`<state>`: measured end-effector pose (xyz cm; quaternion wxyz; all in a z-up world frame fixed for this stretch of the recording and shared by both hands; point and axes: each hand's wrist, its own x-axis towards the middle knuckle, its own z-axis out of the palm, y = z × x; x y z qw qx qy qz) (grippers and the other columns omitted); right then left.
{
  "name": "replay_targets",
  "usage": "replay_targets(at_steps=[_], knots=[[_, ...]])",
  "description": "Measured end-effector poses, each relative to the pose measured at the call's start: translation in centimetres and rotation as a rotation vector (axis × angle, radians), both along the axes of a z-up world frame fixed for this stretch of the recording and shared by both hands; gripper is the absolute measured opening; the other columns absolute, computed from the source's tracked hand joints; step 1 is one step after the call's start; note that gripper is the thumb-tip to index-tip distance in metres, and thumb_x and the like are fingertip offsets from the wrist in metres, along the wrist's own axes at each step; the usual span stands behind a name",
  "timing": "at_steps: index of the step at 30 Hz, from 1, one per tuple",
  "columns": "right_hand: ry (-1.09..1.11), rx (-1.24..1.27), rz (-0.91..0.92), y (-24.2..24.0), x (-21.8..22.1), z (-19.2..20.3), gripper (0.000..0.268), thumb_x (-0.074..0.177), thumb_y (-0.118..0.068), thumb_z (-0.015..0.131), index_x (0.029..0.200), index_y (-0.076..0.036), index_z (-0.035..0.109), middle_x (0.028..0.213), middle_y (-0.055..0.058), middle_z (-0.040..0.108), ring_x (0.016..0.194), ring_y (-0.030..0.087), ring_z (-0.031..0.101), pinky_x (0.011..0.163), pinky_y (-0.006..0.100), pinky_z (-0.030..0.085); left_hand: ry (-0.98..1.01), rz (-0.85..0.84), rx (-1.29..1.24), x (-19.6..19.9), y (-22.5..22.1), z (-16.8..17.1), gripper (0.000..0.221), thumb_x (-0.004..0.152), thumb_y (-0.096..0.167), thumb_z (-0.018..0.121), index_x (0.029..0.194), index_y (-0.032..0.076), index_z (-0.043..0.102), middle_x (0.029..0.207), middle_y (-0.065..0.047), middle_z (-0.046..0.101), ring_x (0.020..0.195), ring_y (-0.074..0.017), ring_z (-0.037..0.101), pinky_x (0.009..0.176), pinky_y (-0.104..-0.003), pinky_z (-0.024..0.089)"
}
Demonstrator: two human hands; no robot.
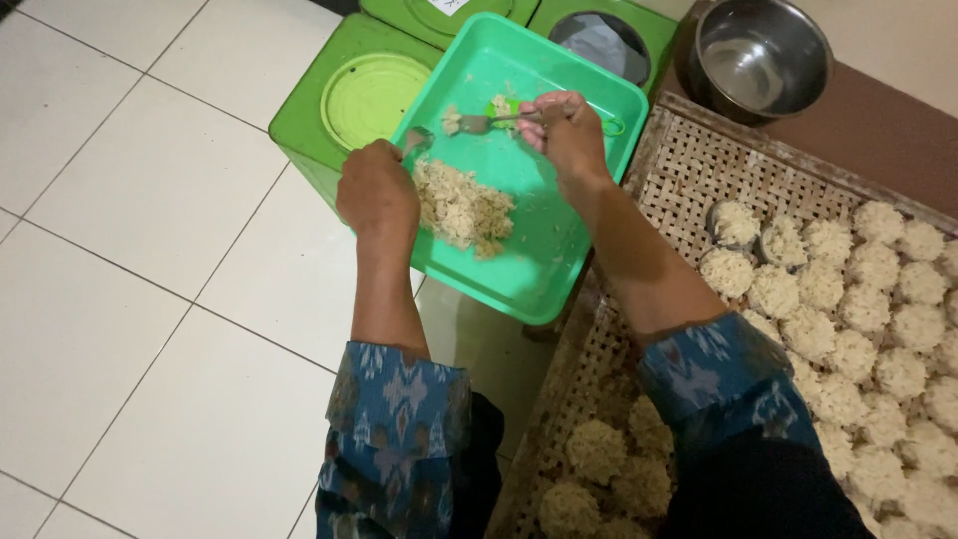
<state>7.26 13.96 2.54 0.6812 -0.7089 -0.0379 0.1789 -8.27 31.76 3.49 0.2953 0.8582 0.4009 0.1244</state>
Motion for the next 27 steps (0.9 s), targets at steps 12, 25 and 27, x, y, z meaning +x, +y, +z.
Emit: replay_targets(at_steps=[12,25,27], knots=[[0.156,0.084,-0.095,0.1,-0.2,-0.2,0.017,0.104,-0.011,0.052,0.119,-0.003,0.057,0.113,0.013,0.069,0.093,0.018,0.07,0.086,0.027,0.064,-0.133,-0.07,0.033,0.1,-1.1,-0.7,0.025,0.093,0.011,0.053,0.101,0.003,0.075,0.098,-0.019,0.068,0.085,-0.0355,0.066,0.072,-0.049,0.052],[0.093,0.442,-0.098,-14.8,0.3,7.1,0.023,0.104,-0.01,0.047,0.122,0.002,0.054,0.117,0.016,0.072,0.081,0.014,0.071,0.076,0.021,0.064,-0.479,-0.363,-0.038,-2.4,-9.9,8.7,0.023,0.093,0.012,0.063,0.11,0.012,0.077,0.081,-0.008,0.06,0.066,-0.0231,0.057,0.063,-0.042,0.047],[0.07,0.499,-0.087,-20.2,-0.4,9.1,0.016,0.104,-0.009,0.052,0.119,-0.004,0.054,0.125,0.02,0.071,0.093,0.021,0.073,0.084,0.03,0.065,-0.594,-0.504,-0.044,-2.2,-12.5,9.5,0.021,0.092,0.011,0.066,0.11,0.012,0.078,0.082,-0.008,0.062,0.067,-0.0219,0.057,0.063,-0.038,0.048]])
